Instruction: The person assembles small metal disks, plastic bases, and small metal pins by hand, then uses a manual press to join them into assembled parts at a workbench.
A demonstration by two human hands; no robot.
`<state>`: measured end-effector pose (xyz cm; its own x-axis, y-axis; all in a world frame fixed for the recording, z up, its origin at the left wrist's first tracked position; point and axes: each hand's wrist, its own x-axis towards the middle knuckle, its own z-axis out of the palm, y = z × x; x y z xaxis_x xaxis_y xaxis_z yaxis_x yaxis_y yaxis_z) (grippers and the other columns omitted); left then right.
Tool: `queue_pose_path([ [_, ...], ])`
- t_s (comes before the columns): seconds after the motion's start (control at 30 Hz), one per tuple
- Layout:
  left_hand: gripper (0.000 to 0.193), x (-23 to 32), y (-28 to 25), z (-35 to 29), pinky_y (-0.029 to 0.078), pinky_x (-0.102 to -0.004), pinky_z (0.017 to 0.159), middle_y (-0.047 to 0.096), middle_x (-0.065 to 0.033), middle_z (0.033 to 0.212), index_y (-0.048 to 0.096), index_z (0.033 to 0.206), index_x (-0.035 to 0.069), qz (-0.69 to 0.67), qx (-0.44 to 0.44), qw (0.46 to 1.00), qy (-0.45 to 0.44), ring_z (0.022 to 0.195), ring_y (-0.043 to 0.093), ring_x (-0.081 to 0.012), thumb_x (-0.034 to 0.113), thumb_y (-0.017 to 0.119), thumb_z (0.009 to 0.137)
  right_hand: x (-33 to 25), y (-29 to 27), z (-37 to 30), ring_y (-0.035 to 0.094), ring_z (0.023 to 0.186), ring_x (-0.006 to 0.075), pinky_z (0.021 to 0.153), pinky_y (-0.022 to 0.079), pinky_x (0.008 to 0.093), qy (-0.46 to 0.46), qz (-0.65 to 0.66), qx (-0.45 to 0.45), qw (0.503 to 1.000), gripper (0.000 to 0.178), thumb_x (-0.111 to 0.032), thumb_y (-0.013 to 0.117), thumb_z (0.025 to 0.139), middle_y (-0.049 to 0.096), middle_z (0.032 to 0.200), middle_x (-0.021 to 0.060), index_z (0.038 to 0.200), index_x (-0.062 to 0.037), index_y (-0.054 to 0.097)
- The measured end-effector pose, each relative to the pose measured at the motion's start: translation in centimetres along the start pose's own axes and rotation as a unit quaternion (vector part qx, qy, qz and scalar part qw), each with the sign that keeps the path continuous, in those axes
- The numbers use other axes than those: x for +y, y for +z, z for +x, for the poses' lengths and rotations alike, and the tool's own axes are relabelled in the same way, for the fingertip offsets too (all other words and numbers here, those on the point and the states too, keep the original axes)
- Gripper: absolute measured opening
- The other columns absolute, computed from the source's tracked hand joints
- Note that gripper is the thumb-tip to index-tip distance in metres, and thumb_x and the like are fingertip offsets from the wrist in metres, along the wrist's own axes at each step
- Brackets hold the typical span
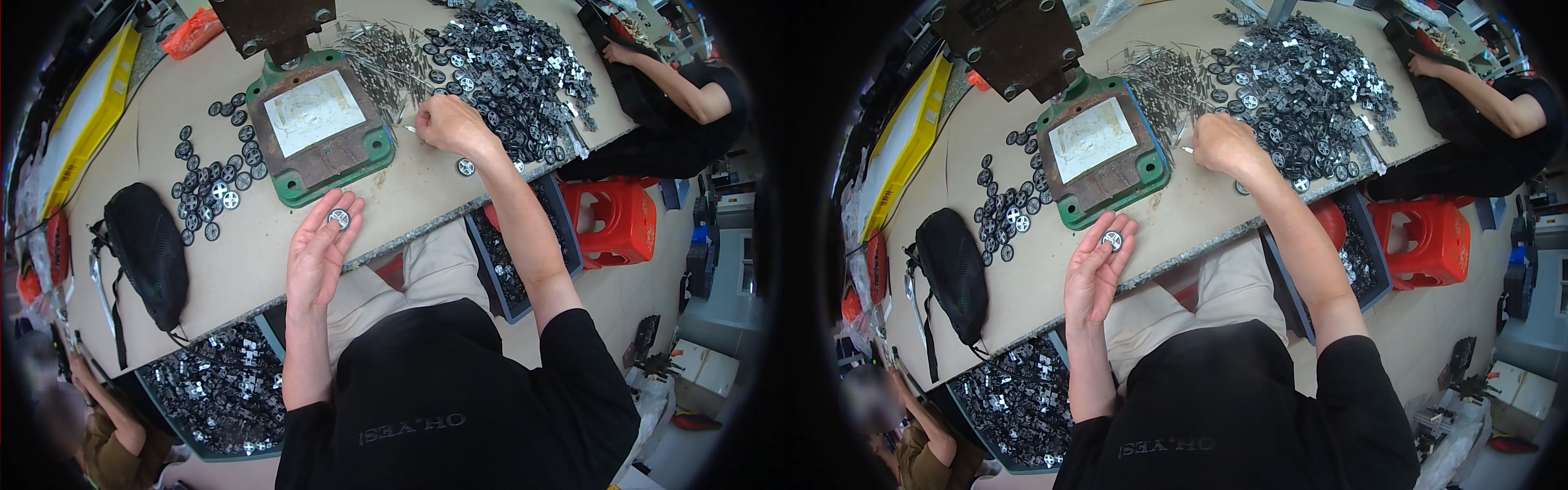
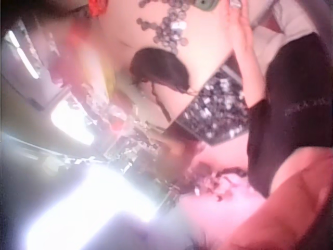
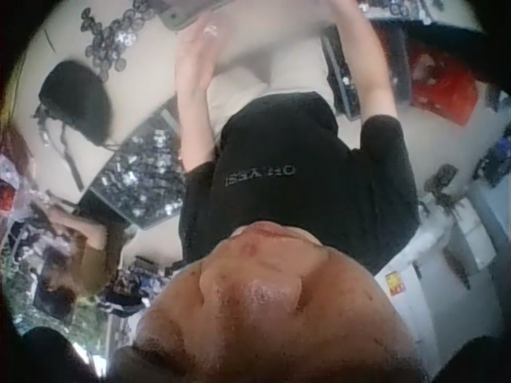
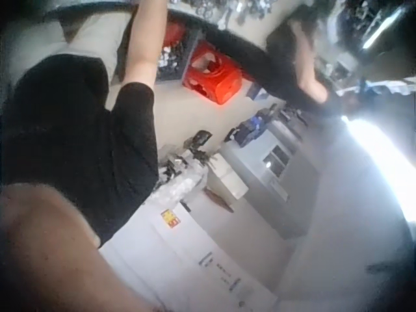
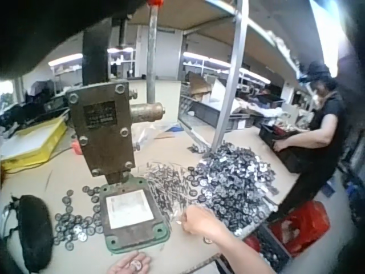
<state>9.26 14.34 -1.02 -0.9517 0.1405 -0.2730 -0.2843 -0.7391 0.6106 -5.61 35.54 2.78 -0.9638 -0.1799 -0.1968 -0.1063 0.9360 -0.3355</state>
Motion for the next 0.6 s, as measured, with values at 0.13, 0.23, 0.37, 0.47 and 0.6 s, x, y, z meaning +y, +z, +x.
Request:
queue_pose_path([
  [0.13, 0.04, 0.0, 0.1, 0.0, 0.041, -0.0361, 0.099, 0.043, -0.0229, 0.126, 0.035, 0.127, -0.009, 0.009, -0.003, 1.0, 0.001, 0.117, 0.045, -0.0321, -0.001, 0.042, 0.089, 1.0, 0.3, 0.4, 0.062, 0.067, 0.0253, 0.066, 0.048, 0.0331, -0.049, 0.056, 0.017, 0.997, 0.013, -0.008, 0.055, 0.072, 0.063, 0.069, 0.0138, 0.076, 0.0013, 0.062],
  [0.23, 0.039, 0.0, 0.0, 0.0, 0.041, -0.0365, 0.099, 0.044, -0.0227, 0.126, 0.036, 0.126, -0.009, 0.002, 0.008, 1.0, -0.001, 0.116, 0.046, -0.0319, -0.001, 0.042, 0.089, 0.8, -0.1, 0.4, 0.058, 0.062, 0.0191, 0.062, 0.046, 0.0308, -0.082, 0.113, 0.045, 0.989, 0.014, -0.007, 0.055, 0.075, 0.06, 0.068, 0.0095, 0.084, 0.0026, 0.059],
  [0.37, 0.039, -0.2, 0.4, 0.5, 0.041, -0.0364, 0.099, 0.044, -0.0236, 0.125, 0.036, 0.126, -0.009, 0.001, 0.002, 1.0, -0.009, 0.116, 0.046, -0.032, -0.002, 0.041, 0.089, 1.3, 0.4, 0.3, 0.054, 0.059, 0.0117, 0.056, 0.045, 0.0265, -0.136, 0.184, 0.058, 0.972, 0.022, -0.006, 0.054, 0.078, 0.059, 0.069, 0.0048, 0.099, 0.0014, 0.056],
  [0.47, 0.039, -0.2, 0.6, 0.6, 0.041, -0.0363, 0.099, 0.044, -0.0239, 0.125, 0.036, 0.126, -0.009, 0.002, 0.009, 1.0, -0.014, 0.116, 0.046, -0.0319, -0.002, 0.041, 0.088, -0.4, 0.5, -1.4, 0.054, 0.06, 0.0076, 0.051, 0.043, 0.0217, -0.123, 0.354, 0.014, 0.927, 0.019, -0.008, 0.053, 0.083, 0.059, 0.07, 0.0023, 0.099, 0.0006, 0.057],
  [0.6, 0.037, -0.6, 0.2, 0.9, 0.042, -0.0352, 0.099, 0.045, -0.0235, 0.125, 0.038, 0.125, -0.01, -0.002, 0.0, 1.0, -0.018, 0.115, 0.048, -0.0298, -0.002, 0.042, 0.089, -3.1, 2.4, -5.1, 0.057, 0.065, 0.0048, 0.048, 0.042, 0.0171, -0.143, 0.569, -0.082, 0.806, 0.016, -0.013, 0.057, 0.085, 0.062, 0.074, 0.002, 0.095, -0.0005, 0.06],
])
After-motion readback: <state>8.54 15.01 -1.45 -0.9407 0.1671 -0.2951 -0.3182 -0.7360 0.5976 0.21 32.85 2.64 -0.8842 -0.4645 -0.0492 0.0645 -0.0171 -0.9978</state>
